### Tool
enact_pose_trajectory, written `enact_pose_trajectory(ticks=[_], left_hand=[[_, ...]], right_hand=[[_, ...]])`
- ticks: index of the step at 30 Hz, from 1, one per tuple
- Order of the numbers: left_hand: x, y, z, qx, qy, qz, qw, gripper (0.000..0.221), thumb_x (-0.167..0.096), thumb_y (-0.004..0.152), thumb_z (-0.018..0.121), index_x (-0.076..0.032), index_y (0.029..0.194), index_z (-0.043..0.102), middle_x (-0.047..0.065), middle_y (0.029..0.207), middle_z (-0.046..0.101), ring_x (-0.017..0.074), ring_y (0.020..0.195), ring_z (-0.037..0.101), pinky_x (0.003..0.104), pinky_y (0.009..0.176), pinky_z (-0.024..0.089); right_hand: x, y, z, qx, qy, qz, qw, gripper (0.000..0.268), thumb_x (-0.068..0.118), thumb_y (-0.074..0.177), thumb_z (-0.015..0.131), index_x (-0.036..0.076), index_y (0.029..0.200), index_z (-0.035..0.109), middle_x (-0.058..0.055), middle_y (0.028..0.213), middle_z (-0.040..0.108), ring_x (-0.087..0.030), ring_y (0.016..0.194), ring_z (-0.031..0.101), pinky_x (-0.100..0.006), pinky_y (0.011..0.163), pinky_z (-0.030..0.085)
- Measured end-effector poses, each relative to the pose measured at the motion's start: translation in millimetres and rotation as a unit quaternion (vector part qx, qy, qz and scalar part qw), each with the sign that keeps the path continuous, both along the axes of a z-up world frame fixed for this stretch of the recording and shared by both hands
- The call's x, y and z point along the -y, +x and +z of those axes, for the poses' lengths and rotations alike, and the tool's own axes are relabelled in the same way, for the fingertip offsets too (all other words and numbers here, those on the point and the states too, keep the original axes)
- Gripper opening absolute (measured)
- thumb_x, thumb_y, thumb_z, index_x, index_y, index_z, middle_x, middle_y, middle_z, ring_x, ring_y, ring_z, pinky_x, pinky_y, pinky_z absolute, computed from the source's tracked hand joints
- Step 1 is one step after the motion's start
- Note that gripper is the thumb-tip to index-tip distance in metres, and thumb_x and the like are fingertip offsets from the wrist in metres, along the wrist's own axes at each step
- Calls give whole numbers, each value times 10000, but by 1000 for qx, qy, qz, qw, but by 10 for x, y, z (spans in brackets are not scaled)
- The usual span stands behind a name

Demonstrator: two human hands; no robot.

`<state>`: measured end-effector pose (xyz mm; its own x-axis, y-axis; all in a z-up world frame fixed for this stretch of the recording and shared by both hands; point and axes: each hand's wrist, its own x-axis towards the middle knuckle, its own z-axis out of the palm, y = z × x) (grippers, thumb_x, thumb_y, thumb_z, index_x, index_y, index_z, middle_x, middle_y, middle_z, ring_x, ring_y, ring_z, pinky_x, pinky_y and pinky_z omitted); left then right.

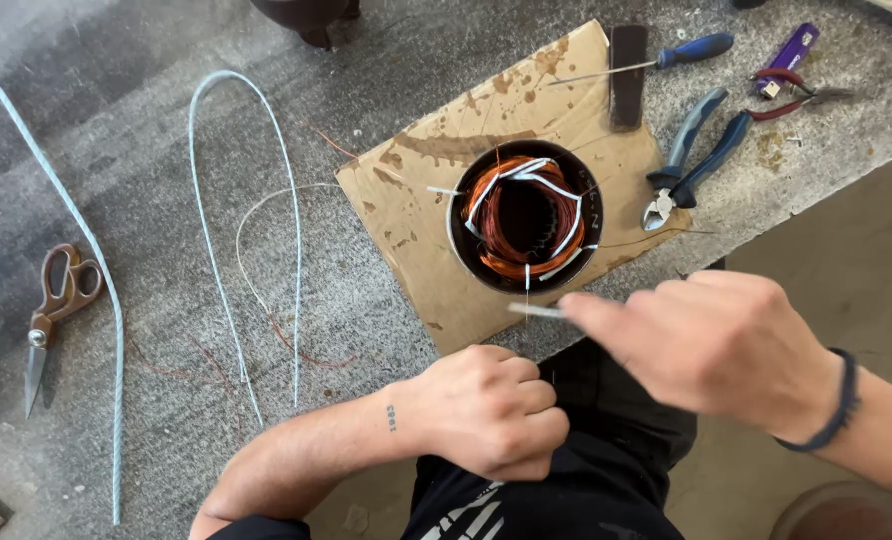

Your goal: Lacing and securing copper windings on a motor stator using twine and a hook tool

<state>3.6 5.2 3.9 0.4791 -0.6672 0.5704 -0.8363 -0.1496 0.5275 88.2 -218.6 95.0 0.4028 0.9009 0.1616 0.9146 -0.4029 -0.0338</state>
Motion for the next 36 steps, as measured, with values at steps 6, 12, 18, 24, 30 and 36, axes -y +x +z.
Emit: enact_pose_trajectory(ticks=[6,12,18,24,30,36], left_hand=[[10,67,-49,-97,-129,-55,985,282,-139,922,550,-104,697,384,40,655,401,274,548,402,404,528,332],[-15,170,35,-185,-222,-112,951,247,-41,924,459,-63,682,412,72,623,354,309,519,329,427,512,260],[-75,159,29,-209,-219,-111,947,216,-50,907,483,-69,698,428,65,626,380,309,527,360,420,519,291],[-85,136,-26,-217,-230,-95,944,227,-32,851,515,-70,668,386,70,602,350,313,515,325,425,507,254],[-43,155,4,-213,-230,-111,943,245,-24,865,497,-68,673,352,74,608,341,318,512,312,425,511,269],[-37,148,24,-213,-227,-102,945,268,7,815,515,-78,661,313,60,599,309,297,505,270,417,496,219]], right_hand=[[75,-655,-1238,-318,237,-240,886,240,263,989,622,86,1147,586,7,944,782,-174,800,784,-324,699,582],[-405,-796,-1482,-298,412,-255,822,191,246,1064,510,61,1107,532,-8,749,651,-93,573,617,-248,537,499],[-237,-797,-1550,-226,351,-234,878,184,240,1017,560,64,1069,576,-19,698,592,-172,507,530,-339,517,431],[-335,-868,-1464,-219,371,-224,874,161,232,995,599,77,1033,583,-2,680,628,-155,484,557,-323,489,443],[-244,-828,-1565,-190,301,-303,884,213,303,993,595,95,1001,639,-24,711,636,-207,551,604,-377,538,453],[-216,-711,-1531,-160,320,-293,887,204,292,984,630,89,970,615,3,665,617,-187,520,568,-348,523,447]])
